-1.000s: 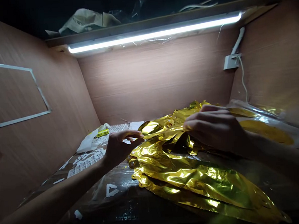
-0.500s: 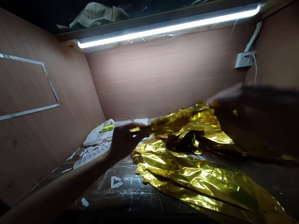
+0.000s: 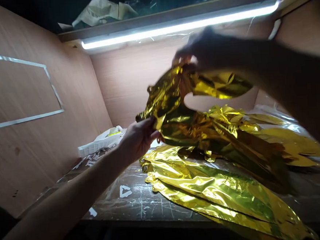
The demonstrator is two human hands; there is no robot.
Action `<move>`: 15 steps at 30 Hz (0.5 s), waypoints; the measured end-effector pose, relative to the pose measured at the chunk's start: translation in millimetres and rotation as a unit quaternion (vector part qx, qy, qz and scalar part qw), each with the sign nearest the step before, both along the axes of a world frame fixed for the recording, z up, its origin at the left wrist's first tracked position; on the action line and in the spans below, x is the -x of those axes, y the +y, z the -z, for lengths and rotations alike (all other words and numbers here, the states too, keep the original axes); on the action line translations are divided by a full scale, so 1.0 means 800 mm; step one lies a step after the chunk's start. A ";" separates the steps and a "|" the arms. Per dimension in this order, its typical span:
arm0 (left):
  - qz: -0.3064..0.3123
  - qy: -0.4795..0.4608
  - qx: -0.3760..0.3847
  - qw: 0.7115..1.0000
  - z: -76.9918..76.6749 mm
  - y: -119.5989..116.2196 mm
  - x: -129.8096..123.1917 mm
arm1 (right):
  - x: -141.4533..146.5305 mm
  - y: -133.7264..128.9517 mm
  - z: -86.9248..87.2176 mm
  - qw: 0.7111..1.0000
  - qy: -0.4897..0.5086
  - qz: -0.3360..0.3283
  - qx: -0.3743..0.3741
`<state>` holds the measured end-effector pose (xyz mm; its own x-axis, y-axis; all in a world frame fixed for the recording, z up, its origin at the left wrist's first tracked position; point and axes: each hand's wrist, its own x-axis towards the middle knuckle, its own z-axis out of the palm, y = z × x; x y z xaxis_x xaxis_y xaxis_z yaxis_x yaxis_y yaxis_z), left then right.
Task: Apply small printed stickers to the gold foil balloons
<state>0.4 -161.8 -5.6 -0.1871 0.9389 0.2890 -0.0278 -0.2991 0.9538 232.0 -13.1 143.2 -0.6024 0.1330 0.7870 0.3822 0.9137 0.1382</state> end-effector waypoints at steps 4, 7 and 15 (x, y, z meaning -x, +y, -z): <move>-0.029 0.013 0.056 0.998 0.081 0.010 0.014 | 0.037 0.026 0.094 0.976 -0.201 0.078 -0.018; -0.047 0.048 0.077 0.995 0.123 0.012 0.021 | 0.057 0.020 0.192 0.972 -0.227 0.059 0.029; -0.088 0.299 0.084 0.947 0.125 0.014 0.060 | 0.049 -0.048 0.326 0.923 -0.305 -0.034 0.232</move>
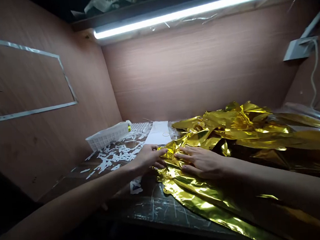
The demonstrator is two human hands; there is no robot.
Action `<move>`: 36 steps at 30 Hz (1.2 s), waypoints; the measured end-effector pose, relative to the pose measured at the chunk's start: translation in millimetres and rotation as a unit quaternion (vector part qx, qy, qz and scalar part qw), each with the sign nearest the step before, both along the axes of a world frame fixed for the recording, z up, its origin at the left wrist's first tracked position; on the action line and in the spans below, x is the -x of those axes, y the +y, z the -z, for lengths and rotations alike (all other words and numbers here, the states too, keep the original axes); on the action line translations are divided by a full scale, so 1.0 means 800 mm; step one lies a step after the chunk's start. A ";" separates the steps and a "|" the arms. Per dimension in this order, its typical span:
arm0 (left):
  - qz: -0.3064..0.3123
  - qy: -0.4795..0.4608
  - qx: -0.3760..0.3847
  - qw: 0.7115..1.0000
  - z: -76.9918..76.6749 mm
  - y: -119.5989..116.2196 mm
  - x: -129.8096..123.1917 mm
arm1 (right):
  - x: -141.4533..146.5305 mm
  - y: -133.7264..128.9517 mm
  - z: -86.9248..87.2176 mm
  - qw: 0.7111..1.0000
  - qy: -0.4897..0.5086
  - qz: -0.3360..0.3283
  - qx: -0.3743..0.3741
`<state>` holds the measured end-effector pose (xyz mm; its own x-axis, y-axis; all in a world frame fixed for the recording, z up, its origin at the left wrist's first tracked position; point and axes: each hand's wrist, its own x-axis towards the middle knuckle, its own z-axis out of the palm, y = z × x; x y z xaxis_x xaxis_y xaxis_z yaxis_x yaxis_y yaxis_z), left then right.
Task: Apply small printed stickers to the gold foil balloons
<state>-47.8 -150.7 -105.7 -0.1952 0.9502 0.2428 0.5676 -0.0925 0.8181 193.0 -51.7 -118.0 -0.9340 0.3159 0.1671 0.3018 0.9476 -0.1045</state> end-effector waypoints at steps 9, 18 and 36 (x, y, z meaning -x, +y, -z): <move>-0.184 0.395 -0.060 0.898 -0.053 -0.021 0.168 | -0.002 0.003 -0.011 0.999 0.034 0.025 0.007; -0.122 0.546 -0.100 0.823 -0.020 -0.074 0.150 | 0.010 -0.010 -0.052 0.976 0.169 0.018 0.135; 0.145 0.320 -0.383 0.854 -0.071 -0.034 0.003 | 0.037 0.006 -0.073 0.816 0.300 -0.119 0.480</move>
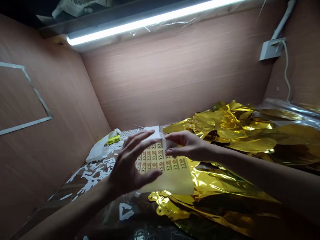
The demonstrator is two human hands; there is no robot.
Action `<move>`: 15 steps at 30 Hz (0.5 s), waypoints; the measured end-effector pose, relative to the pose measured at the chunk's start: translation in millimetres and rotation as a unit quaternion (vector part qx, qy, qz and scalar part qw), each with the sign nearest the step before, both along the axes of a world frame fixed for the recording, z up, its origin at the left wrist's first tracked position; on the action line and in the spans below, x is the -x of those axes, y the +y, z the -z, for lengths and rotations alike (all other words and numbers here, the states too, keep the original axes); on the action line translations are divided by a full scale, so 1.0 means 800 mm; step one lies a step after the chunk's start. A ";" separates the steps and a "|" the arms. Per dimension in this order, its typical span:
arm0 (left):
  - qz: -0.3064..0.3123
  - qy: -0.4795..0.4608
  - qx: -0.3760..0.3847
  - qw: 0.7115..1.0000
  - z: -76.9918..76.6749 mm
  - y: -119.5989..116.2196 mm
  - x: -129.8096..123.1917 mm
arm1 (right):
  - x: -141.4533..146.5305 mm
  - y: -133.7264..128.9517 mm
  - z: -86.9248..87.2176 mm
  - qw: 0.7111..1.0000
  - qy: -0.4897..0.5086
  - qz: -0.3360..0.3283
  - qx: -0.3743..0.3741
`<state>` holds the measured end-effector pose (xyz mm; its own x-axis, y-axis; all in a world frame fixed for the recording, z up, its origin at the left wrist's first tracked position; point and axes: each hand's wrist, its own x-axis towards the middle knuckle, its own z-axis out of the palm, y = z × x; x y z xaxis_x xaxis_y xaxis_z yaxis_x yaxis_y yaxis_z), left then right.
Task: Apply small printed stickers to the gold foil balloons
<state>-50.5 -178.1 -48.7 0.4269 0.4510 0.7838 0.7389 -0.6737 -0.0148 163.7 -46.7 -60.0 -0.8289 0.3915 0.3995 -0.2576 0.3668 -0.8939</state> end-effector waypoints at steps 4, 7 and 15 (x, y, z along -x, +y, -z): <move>-0.039 -0.110 0.060 0.991 0.003 0.034 -0.010 | -0.009 -0.013 -0.009 0.991 -0.022 0.031 -0.125; -0.032 -0.158 0.073 0.984 0.016 0.041 -0.010 | -0.009 -0.021 -0.010 0.973 -0.026 0.093 -0.208; 0.021 -0.276 0.163 0.947 0.030 0.035 -0.006 | -0.001 -0.029 0.002 0.893 0.075 0.236 -0.377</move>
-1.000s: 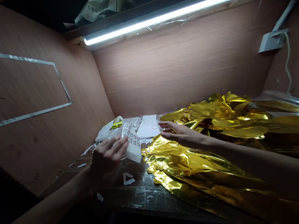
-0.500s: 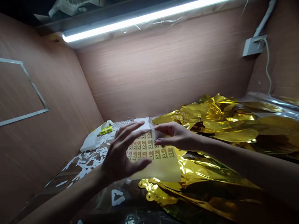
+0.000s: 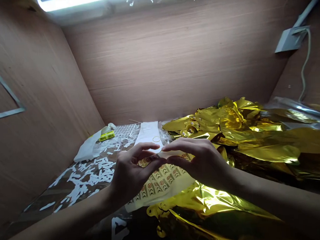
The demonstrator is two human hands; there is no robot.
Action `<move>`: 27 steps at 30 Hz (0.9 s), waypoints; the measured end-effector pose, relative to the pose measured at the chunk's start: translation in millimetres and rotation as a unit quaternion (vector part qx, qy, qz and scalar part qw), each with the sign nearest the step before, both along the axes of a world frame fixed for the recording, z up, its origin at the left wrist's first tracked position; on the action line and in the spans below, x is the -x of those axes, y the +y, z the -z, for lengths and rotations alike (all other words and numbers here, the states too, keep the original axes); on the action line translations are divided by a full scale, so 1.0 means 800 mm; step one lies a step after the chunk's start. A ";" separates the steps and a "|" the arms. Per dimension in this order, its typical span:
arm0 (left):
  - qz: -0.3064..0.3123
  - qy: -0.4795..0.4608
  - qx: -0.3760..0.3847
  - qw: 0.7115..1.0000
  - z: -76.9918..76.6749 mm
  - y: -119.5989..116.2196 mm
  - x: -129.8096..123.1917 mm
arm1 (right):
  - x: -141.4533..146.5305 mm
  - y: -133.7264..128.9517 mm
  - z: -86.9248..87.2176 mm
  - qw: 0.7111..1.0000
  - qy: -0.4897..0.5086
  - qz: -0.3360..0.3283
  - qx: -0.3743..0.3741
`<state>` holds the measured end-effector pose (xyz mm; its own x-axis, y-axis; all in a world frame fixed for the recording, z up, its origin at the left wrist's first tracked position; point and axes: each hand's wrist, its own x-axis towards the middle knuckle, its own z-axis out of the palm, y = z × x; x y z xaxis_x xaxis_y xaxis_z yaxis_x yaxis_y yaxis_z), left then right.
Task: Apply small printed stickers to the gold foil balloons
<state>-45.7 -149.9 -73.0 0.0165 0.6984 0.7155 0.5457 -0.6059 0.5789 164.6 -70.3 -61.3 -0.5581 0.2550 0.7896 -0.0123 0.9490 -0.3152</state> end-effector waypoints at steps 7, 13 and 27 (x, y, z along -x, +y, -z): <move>0.001 0.060 -0.052 0.997 0.003 0.006 0.006 | 0.001 -0.001 0.001 0.996 -0.005 0.015 0.082; -0.025 0.073 -0.089 0.993 0.015 0.005 0.007 | 0.007 -0.007 0.008 0.995 -0.052 0.053 0.066; 0.013 0.022 0.005 1.000 0.021 0.000 -0.001 | 0.005 -0.010 0.008 0.993 -0.085 0.067 -0.037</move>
